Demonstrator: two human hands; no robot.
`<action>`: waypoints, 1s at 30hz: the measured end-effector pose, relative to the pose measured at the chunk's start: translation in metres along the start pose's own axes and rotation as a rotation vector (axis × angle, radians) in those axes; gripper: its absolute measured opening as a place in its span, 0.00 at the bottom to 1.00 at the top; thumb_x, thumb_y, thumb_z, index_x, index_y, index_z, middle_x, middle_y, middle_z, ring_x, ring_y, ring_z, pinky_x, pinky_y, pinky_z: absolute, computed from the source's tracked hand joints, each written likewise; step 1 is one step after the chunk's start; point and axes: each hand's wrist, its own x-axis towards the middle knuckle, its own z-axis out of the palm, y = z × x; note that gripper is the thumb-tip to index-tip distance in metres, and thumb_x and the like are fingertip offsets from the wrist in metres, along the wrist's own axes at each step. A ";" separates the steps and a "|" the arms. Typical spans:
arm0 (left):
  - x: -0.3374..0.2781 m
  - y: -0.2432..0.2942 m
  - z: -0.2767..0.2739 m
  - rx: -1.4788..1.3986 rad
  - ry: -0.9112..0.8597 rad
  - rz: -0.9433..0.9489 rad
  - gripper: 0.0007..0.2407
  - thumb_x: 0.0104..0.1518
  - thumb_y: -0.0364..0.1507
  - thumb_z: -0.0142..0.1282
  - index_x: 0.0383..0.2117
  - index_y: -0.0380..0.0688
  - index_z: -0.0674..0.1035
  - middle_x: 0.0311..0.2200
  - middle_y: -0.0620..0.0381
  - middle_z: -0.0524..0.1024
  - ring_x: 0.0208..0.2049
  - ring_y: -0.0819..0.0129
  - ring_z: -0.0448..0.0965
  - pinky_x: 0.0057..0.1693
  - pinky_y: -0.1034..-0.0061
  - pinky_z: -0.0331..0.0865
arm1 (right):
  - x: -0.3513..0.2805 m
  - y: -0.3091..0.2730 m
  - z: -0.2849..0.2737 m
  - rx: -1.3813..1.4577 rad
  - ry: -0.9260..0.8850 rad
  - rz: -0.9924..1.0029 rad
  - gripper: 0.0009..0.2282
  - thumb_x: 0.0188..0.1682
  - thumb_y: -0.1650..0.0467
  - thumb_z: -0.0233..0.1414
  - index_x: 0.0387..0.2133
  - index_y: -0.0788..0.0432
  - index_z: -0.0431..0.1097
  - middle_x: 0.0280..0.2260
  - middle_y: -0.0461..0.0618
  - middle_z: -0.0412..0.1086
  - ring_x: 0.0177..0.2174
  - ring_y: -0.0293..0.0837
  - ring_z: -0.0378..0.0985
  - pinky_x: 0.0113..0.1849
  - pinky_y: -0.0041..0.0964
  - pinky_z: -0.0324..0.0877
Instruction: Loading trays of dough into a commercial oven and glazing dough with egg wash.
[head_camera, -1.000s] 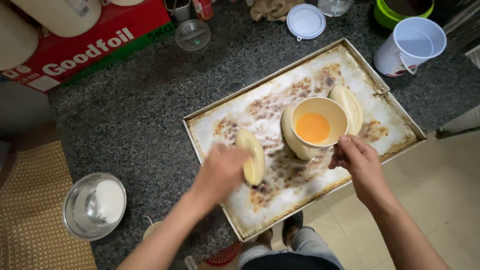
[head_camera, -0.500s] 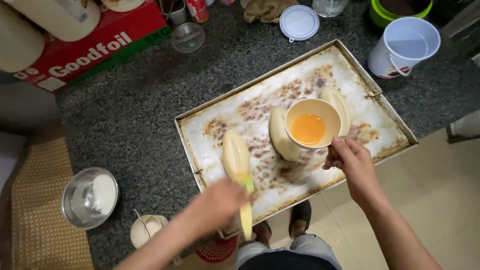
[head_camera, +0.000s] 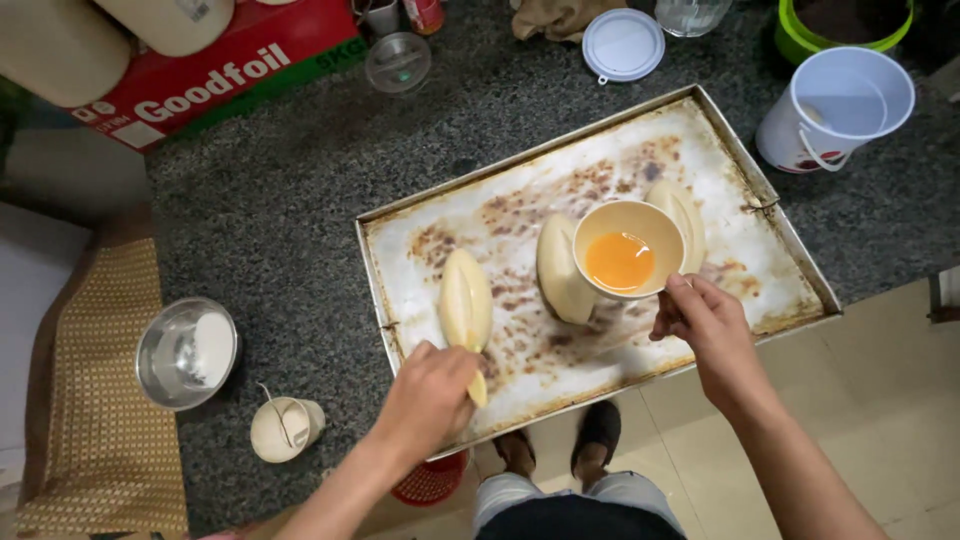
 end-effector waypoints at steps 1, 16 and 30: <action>0.006 -0.003 -0.006 -0.019 0.056 -0.071 0.05 0.49 0.33 0.56 0.31 0.52 0.77 0.26 0.58 0.73 0.31 0.54 0.77 0.39 0.60 0.67 | 0.002 0.000 -0.002 0.004 -0.011 0.004 0.14 0.62 0.65 0.49 0.27 0.61 0.65 0.21 0.48 0.58 0.22 0.47 0.74 0.32 0.40 0.75; 0.015 0.050 -0.042 0.010 0.068 -0.175 0.09 0.52 0.27 0.57 0.39 0.48 0.80 0.29 0.58 0.80 0.28 0.64 0.78 0.42 0.69 0.68 | 0.006 -0.010 -0.015 0.007 -0.123 0.034 0.14 0.60 0.67 0.48 0.25 0.64 0.67 0.22 0.50 0.62 0.23 0.44 0.71 0.32 0.40 0.73; 0.182 0.125 -0.149 -0.274 0.287 -0.179 0.09 0.62 0.34 0.53 0.30 0.44 0.82 0.24 0.44 0.80 0.30 0.38 0.79 0.38 0.52 0.72 | 0.004 -0.027 -0.034 -0.165 -0.237 -0.053 0.15 0.55 0.65 0.54 0.21 0.61 0.71 0.13 0.53 0.68 0.19 0.47 0.78 0.31 0.40 0.72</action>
